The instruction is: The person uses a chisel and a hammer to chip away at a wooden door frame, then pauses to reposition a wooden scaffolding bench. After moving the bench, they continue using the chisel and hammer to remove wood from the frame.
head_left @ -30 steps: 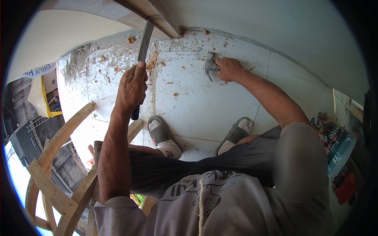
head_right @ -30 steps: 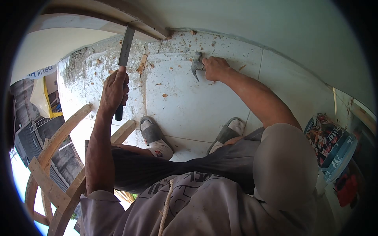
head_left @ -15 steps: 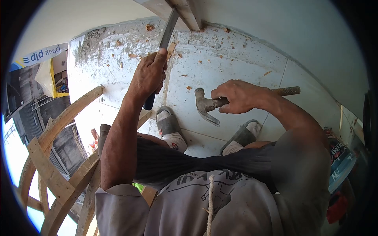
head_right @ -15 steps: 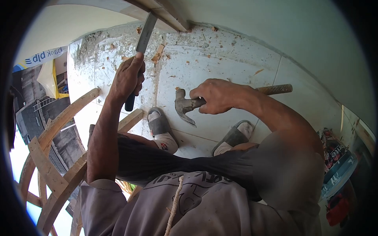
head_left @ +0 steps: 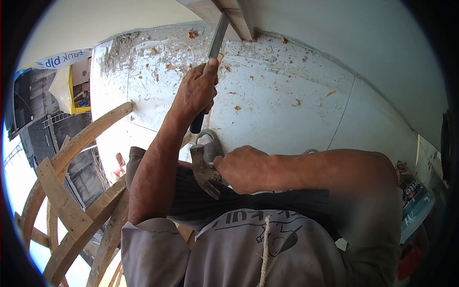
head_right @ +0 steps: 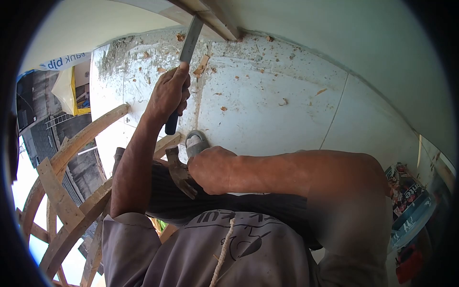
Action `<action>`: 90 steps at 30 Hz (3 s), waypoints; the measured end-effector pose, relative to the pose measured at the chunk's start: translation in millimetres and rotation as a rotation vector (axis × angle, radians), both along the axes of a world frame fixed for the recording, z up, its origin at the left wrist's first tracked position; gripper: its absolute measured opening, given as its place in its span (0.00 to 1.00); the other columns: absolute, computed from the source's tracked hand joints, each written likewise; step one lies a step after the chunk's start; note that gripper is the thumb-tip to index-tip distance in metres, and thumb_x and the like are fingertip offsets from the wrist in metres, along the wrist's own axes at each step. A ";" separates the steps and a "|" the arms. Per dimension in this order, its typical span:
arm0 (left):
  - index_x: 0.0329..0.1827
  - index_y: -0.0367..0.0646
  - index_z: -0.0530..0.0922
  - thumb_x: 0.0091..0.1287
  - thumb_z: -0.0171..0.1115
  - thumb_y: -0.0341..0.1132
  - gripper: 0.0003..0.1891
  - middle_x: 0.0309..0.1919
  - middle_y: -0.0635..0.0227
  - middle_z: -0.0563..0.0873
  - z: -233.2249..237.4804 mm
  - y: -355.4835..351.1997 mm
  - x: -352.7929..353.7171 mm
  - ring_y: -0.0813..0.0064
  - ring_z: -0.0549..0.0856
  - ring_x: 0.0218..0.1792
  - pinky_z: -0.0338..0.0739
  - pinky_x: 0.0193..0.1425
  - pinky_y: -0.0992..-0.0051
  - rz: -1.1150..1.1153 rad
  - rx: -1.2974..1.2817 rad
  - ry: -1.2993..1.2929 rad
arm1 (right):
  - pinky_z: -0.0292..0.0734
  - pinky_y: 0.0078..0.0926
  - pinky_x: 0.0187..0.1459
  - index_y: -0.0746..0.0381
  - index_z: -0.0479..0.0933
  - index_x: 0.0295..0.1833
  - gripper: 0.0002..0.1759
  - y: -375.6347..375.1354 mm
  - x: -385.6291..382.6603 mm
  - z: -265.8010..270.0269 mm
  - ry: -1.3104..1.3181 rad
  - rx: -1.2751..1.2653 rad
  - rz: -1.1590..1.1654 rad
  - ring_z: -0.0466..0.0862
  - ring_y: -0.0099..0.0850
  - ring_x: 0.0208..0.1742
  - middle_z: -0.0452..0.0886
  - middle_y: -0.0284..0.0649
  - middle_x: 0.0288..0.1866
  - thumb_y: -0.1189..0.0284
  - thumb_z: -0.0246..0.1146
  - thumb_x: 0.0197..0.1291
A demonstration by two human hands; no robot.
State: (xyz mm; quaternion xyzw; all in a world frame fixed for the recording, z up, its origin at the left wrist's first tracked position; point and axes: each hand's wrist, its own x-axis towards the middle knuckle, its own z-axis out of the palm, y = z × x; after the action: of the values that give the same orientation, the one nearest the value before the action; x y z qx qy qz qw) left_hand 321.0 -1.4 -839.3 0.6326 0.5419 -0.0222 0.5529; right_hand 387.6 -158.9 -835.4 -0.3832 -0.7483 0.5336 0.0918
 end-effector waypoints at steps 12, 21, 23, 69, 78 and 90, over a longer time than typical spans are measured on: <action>0.29 0.46 0.68 0.76 0.43 0.55 0.23 0.14 0.79 0.66 9.5 -0.1 1.8 0.86 0.65 0.11 0.62 0.12 0.80 -0.006 -0.004 0.041 | 0.81 0.46 0.36 0.75 0.72 0.48 0.16 -2.1 -15.9 0.9 0.094 -0.098 -0.239 0.86 0.50 0.32 0.82 0.57 0.27 0.78 0.57 0.53; 0.28 0.46 0.68 0.76 0.43 0.54 0.23 0.14 0.79 0.66 14.5 1.7 2.4 0.87 0.65 0.11 0.63 0.12 0.81 -0.017 -0.002 0.051 | 0.80 0.47 0.38 0.74 0.72 0.47 0.15 -1.1 -15.0 -5.2 0.106 -0.130 -0.289 0.86 0.50 0.33 0.82 0.56 0.27 0.75 0.59 0.55; 0.28 0.46 0.68 0.76 0.43 0.54 0.23 0.14 0.79 0.66 14.9 4.0 3.4 0.87 0.65 0.11 0.63 0.12 0.81 -0.027 0.010 0.064 | 0.80 0.47 0.39 0.74 0.72 0.47 0.16 -3.7 -17.7 -2.8 0.111 -0.054 -0.206 0.86 0.51 0.33 0.82 0.57 0.28 0.75 0.59 0.56; 0.30 0.41 0.71 0.76 0.47 0.53 0.23 0.16 0.76 0.68 10.9 10.7 -0.1 0.85 0.68 0.11 0.64 0.12 0.79 -0.088 0.050 0.077 | 0.78 0.47 0.47 0.74 0.73 0.48 0.19 2.1 -7.2 20.6 0.065 -0.235 -0.046 0.85 0.53 0.40 0.83 0.59 0.33 0.68 0.62 0.60; 0.31 0.42 0.70 0.75 0.48 0.53 0.23 0.16 0.77 0.68 10.7 9.3 -0.1 0.86 0.66 0.11 0.63 0.12 0.80 -0.082 0.060 0.089 | 0.79 0.44 0.48 0.72 0.75 0.48 0.19 18.5 1.3 6.4 -0.020 -0.145 -0.134 0.86 0.50 0.41 0.83 0.56 0.35 0.66 0.62 0.60; 0.30 0.38 0.73 0.72 0.56 0.50 0.22 0.15 0.72 0.73 6.9 22.2 8.4 0.80 0.74 0.13 0.71 0.16 0.76 -0.189 0.117 0.116 | 0.82 0.42 0.45 0.69 0.80 0.45 0.18 4.1 60.9 -110.9 -0.462 -0.225 -0.312 0.86 0.46 0.44 0.85 0.53 0.42 0.75 0.56 0.48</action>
State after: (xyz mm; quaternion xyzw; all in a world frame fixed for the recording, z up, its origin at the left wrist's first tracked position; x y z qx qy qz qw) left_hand 329.5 20.8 -832.4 0.7096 0.5113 -0.0790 0.4783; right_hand 448.5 -154.7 -946.3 -0.6127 -0.6176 0.4912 -0.0433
